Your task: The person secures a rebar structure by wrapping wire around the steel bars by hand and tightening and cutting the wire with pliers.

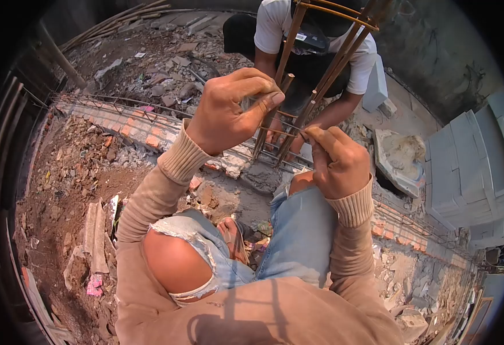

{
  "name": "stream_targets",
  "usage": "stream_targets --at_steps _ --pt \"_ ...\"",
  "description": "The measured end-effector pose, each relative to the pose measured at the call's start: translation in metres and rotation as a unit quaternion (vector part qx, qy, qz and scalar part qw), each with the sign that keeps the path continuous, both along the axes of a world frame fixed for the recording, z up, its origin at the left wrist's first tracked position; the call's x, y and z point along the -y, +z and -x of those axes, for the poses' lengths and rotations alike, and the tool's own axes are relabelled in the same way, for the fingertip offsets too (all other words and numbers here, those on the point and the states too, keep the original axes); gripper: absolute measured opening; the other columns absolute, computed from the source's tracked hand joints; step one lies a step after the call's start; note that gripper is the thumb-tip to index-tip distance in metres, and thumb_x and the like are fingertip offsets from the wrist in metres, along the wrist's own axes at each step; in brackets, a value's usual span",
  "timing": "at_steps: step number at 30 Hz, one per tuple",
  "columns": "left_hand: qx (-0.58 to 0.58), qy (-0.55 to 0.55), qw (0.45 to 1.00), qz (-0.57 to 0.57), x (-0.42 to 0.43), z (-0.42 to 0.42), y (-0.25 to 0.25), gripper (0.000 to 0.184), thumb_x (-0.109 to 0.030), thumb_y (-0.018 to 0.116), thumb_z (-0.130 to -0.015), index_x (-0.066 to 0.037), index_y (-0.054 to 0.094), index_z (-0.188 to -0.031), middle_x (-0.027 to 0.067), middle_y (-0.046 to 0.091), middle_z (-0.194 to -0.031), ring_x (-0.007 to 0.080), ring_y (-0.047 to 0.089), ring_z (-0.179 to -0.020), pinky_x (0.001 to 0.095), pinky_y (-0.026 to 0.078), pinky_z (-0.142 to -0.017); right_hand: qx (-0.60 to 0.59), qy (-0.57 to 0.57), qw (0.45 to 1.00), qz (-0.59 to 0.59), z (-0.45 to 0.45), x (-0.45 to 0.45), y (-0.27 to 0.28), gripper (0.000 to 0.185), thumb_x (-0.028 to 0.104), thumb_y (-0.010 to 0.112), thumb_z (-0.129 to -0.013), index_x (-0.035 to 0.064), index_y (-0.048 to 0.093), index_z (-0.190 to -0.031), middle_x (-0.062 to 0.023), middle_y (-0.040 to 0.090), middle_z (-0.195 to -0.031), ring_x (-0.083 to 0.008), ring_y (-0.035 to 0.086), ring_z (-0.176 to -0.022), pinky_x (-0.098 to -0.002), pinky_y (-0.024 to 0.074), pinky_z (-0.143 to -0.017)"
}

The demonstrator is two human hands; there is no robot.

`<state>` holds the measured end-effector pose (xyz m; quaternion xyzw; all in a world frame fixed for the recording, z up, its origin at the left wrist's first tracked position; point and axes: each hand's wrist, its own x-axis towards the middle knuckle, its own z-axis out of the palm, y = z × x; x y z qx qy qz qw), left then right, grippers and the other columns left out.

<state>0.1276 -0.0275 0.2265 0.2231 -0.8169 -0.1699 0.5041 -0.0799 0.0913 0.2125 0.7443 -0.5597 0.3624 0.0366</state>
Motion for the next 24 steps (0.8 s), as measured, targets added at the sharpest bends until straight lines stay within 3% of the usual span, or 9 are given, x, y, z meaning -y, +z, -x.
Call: stream_targets --at_steps 3,5,9,11,13,14,18,21,24 --pt "0.122 -0.058 0.98 0.145 -0.027 0.017 0.018 0.018 0.003 0.058 -0.087 -0.001 0.07 -0.1 0.0158 0.07 -0.097 0.0287 0.07 -0.08 0.0366 0.057 -0.07 -0.02 0.057 0.99 0.127 -0.005 0.007 0.0 0.029 -0.001 0.069 -0.071 0.0026 0.068 -0.1 -0.0084 0.063 -0.08 -0.026 0.065 -0.068 -0.0359 0.0529 -0.06" --pt "0.234 -0.044 0.97 0.055 -0.038 0.024 0.02 0.02 0.002 0.062 -0.082 0.0 0.07 -0.101 0.0185 0.069 -0.095 0.0352 0.068 -0.077 0.0398 0.057 -0.07 -0.02 0.05 0.984 0.171 -0.001 0.012 -0.002 0.03 -0.002 0.069 -0.071 0.0017 0.068 -0.1 -0.0087 0.062 -0.08 -0.026 0.064 -0.067 -0.0358 0.0525 -0.06" --pt "0.195 -0.053 0.979 0.014 -0.041 0.036 0.03 0.018 0.001 0.062 -0.083 0.001 0.068 -0.1 0.0185 0.069 -0.09 0.0374 0.067 -0.075 0.0386 0.056 -0.067 0.004 0.01 0.958 0.288 0.012 0.018 -0.013 0.034 -0.004 0.071 -0.07 -0.0028 0.066 -0.104 -0.0106 0.062 -0.082 -0.026 0.064 -0.068 -0.0347 0.052 -0.061" --pt "0.18 -0.039 0.982 0.037 -0.045 0.047 0.029 0.012 -0.002 0.059 -0.09 0.003 0.066 -0.099 0.017 0.07 -0.084 0.0308 0.071 -0.075 0.0348 0.057 -0.067 0.054 -0.003 0.956 0.289 0.011 0.019 -0.021 0.038 -0.006 0.069 -0.07 -0.0039 0.066 -0.107 -0.0119 0.063 -0.084 -0.0264 0.065 -0.069 -0.0344 0.0525 -0.061" --pt "0.022 -0.037 0.97 -0.239 -0.051 0.06 0.027 0.013 -0.007 0.057 -0.094 0.003 0.064 -0.089 0.0148 0.07 -0.082 0.0215 0.072 -0.078 0.032 0.056 -0.064 0.103 -0.015 0.952 0.289 0.006 0.018 -0.021 0.041 -0.007 0.068 -0.07 -0.005 0.065 -0.111 -0.0132 0.063 -0.086 -0.0268 0.065 -0.07 -0.034 0.0531 -0.062" --pt "-0.016 -0.049 0.966 -0.252 -0.048 0.064 0.023 0.02 -0.011 0.053 -0.099 0.004 0.063 -0.091 0.0129 0.071 -0.087 0.0159 0.072 -0.086 0.0289 0.057 -0.07 0.14 -0.013 0.954 0.266 0.003 0.016 -0.02 0.039 -0.009 0.065 -0.074 -0.0053 0.065 -0.113 -0.0149 0.064 -0.086 -0.0265 0.067 -0.071 -0.0331 0.0532 -0.063" --pt "-0.172 -0.105 0.908 -0.368 -0.043 0.08 0.02 0.022 -0.014 0.049 -0.102 0.001 0.063 -0.096 0.0091 0.071 -0.093 0.0148 0.07 -0.08 0.0254 0.056 -0.069 0.207 -0.001 0.953 0.219 -0.004 0.014 -0.024 0.043 -0.011 0.058 -0.075 -0.006 0.064 -0.117 -0.0168 0.065 -0.087 -0.0265 0.068 -0.071 -0.0311 0.0534 -0.064" --pt "-0.078 -0.04 0.914 -0.397 -0.04 0.074 0.023 0.02 -0.017 0.051 -0.102 0.0 0.061 -0.1 0.0099 0.069 -0.098 0.0126 0.065 -0.08 0.0225 0.052 -0.074 0.228 -0.01 0.951 0.211 0.003 0.015 -0.023 0.044 -0.009 0.058 -0.07 -0.0045 0.066 -0.114 -0.0154 0.066 -0.087 -0.0266 0.068 -0.072 -0.0321 0.054 -0.065" --pt "0.019 -0.008 0.937 -0.35 -0.036 0.065 0.026 0.019 -0.015 0.058 -0.098 0.002 0.067 -0.094 0.0037 0.067 -0.086 0.0058 0.054 -0.067 0.0204 0.045 -0.065 0.136 -0.031 0.968 0.21 0.03 0.015 -0.016 0.04 -0.005 0.06 -0.065 0.0004 0.069 -0.104 -0.0109 0.067 -0.085 -0.0273 0.067 -0.071 -0.0357 0.0535 -0.064"
